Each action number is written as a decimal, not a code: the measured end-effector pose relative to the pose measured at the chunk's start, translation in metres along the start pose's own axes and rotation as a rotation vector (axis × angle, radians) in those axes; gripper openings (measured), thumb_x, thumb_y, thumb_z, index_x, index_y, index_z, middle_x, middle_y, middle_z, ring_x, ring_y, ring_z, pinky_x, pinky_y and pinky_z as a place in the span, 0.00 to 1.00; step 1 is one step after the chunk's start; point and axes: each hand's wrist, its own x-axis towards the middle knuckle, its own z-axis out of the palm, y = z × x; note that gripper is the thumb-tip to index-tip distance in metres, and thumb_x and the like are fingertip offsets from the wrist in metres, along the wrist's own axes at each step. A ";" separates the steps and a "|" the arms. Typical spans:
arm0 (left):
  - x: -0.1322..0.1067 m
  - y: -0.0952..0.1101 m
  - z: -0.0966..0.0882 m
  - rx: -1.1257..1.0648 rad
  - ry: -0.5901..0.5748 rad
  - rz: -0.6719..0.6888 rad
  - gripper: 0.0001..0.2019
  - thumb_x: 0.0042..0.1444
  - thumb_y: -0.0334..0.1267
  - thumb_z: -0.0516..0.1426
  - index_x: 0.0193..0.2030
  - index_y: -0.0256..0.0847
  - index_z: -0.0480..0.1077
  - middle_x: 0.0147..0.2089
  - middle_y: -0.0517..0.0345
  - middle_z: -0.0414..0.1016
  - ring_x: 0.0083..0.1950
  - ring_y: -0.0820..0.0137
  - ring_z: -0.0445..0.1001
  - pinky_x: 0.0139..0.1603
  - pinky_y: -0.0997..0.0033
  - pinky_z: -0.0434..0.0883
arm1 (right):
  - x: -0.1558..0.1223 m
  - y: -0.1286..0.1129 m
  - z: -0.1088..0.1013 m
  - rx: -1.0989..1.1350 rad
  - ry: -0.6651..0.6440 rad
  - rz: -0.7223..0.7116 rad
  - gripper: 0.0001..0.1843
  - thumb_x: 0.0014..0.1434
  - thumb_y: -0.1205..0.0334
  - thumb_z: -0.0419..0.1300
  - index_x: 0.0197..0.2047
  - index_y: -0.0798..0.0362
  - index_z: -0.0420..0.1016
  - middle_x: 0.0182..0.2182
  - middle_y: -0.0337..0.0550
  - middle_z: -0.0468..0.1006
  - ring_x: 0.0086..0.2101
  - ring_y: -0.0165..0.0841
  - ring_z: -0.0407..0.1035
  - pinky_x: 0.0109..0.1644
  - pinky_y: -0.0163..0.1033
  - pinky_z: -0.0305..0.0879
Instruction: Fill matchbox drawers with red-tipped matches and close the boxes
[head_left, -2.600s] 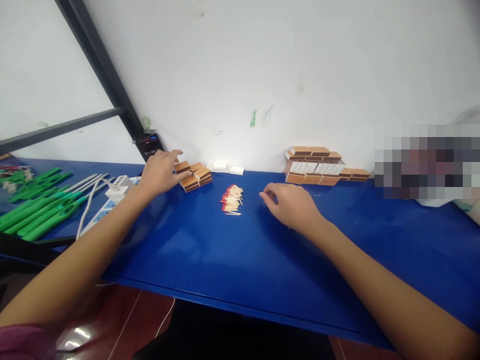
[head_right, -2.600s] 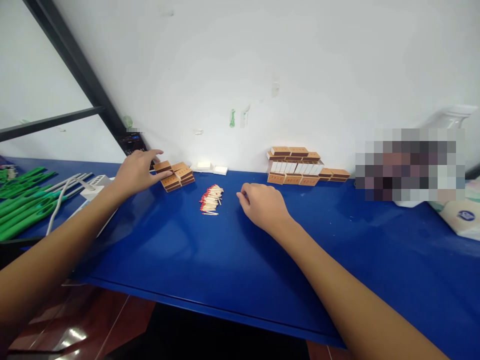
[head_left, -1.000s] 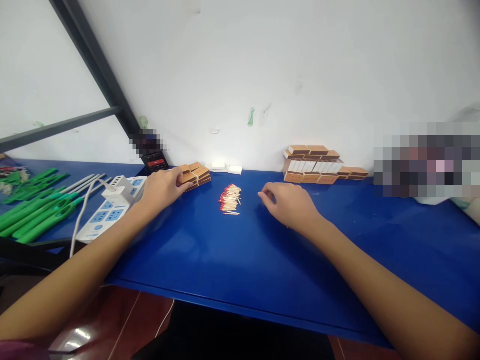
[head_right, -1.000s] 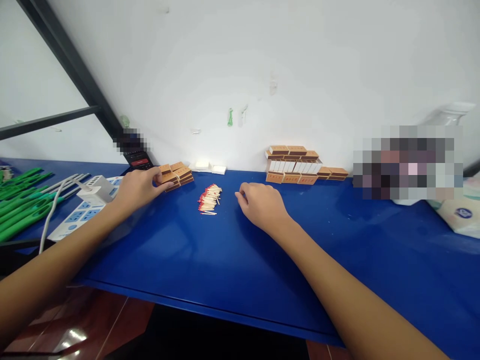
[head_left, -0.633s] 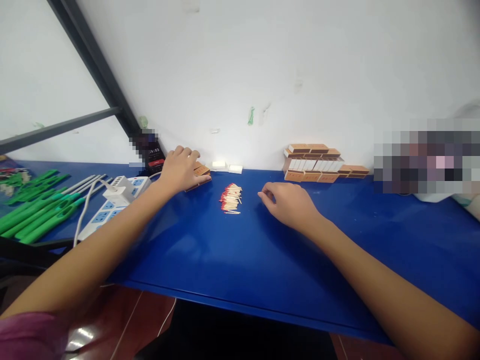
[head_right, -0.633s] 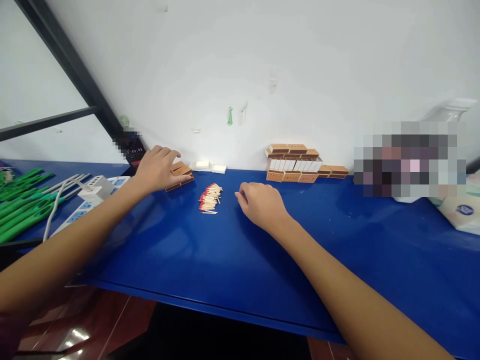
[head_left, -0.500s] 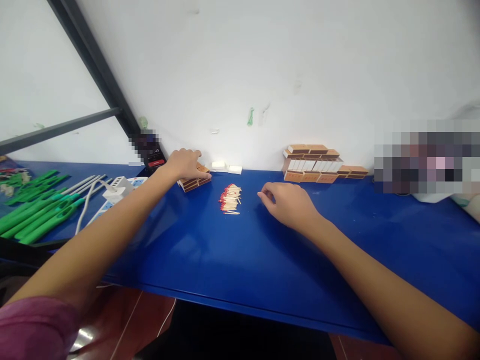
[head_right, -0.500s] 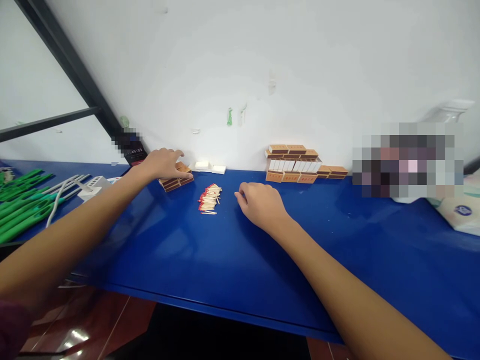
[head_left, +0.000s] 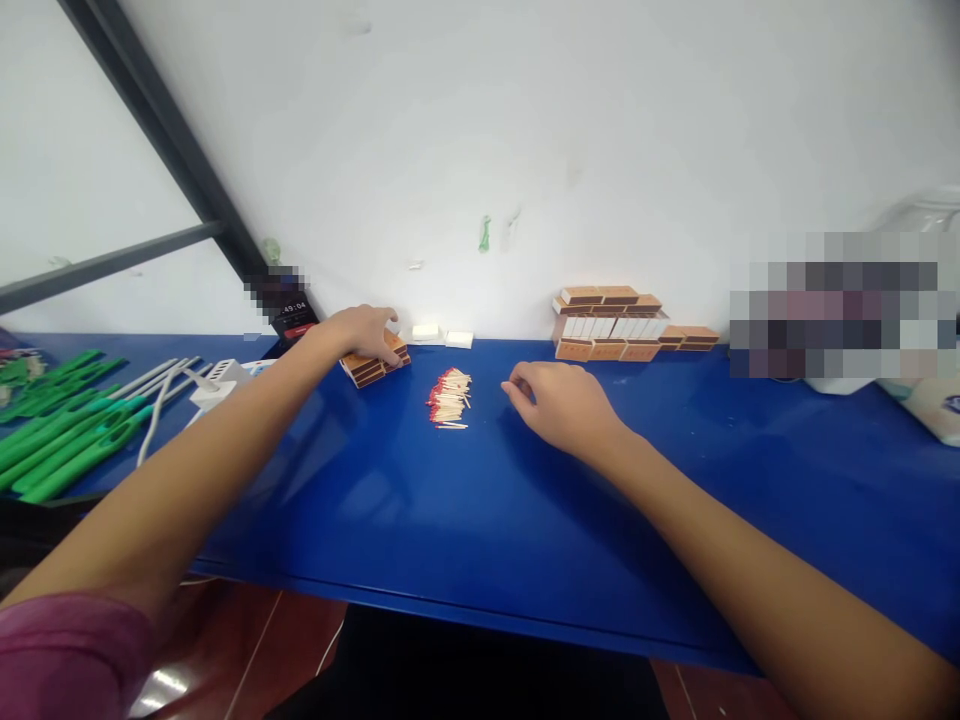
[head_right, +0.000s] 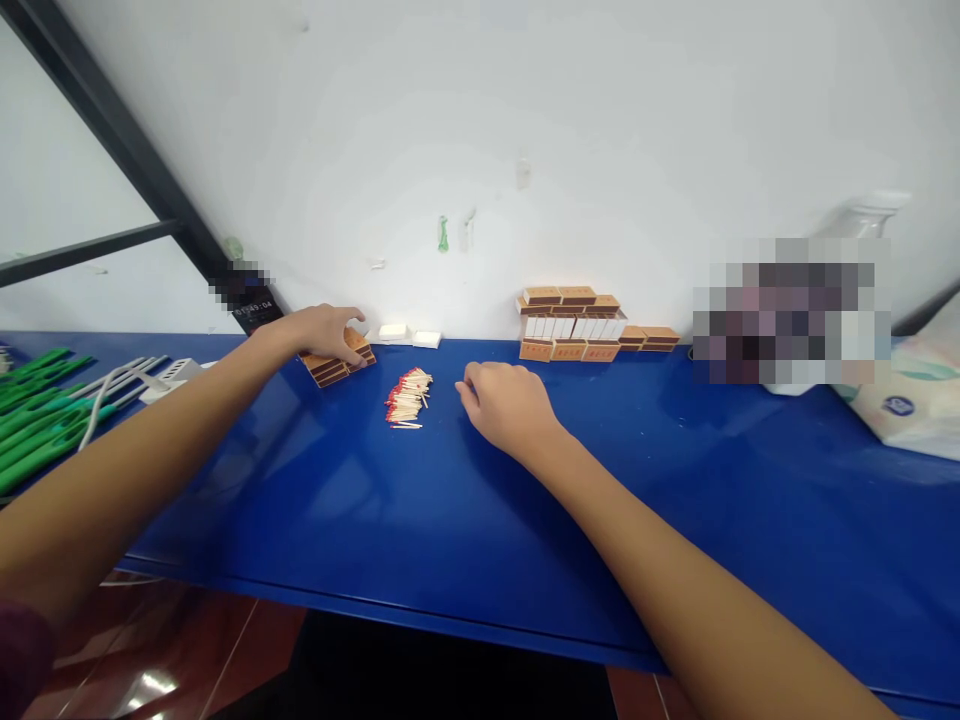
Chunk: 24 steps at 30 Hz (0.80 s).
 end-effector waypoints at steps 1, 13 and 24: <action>0.000 0.001 0.000 0.000 -0.003 0.003 0.56 0.43 0.62 0.68 0.76 0.42 0.54 0.69 0.37 0.69 0.62 0.44 0.73 0.55 0.55 0.72 | 0.000 0.000 0.000 0.000 0.001 0.001 0.15 0.73 0.56 0.52 0.43 0.52 0.77 0.38 0.45 0.83 0.35 0.36 0.73 0.34 0.39 0.51; 0.006 -0.003 0.003 -0.045 -0.044 0.006 0.55 0.41 0.62 0.69 0.73 0.41 0.57 0.66 0.37 0.71 0.59 0.47 0.75 0.50 0.59 0.72 | 0.001 0.001 -0.001 0.003 0.001 0.008 0.15 0.73 0.56 0.52 0.43 0.53 0.78 0.38 0.46 0.83 0.36 0.36 0.73 0.34 0.39 0.52; 0.012 0.026 -0.006 0.163 0.290 0.160 0.30 0.60 0.56 0.60 0.63 0.40 0.71 0.58 0.45 0.78 0.58 0.54 0.75 0.54 0.63 0.70 | 0.003 0.002 0.001 -0.003 -0.018 0.024 0.14 0.73 0.55 0.52 0.43 0.52 0.76 0.39 0.45 0.83 0.37 0.37 0.75 0.34 0.40 0.52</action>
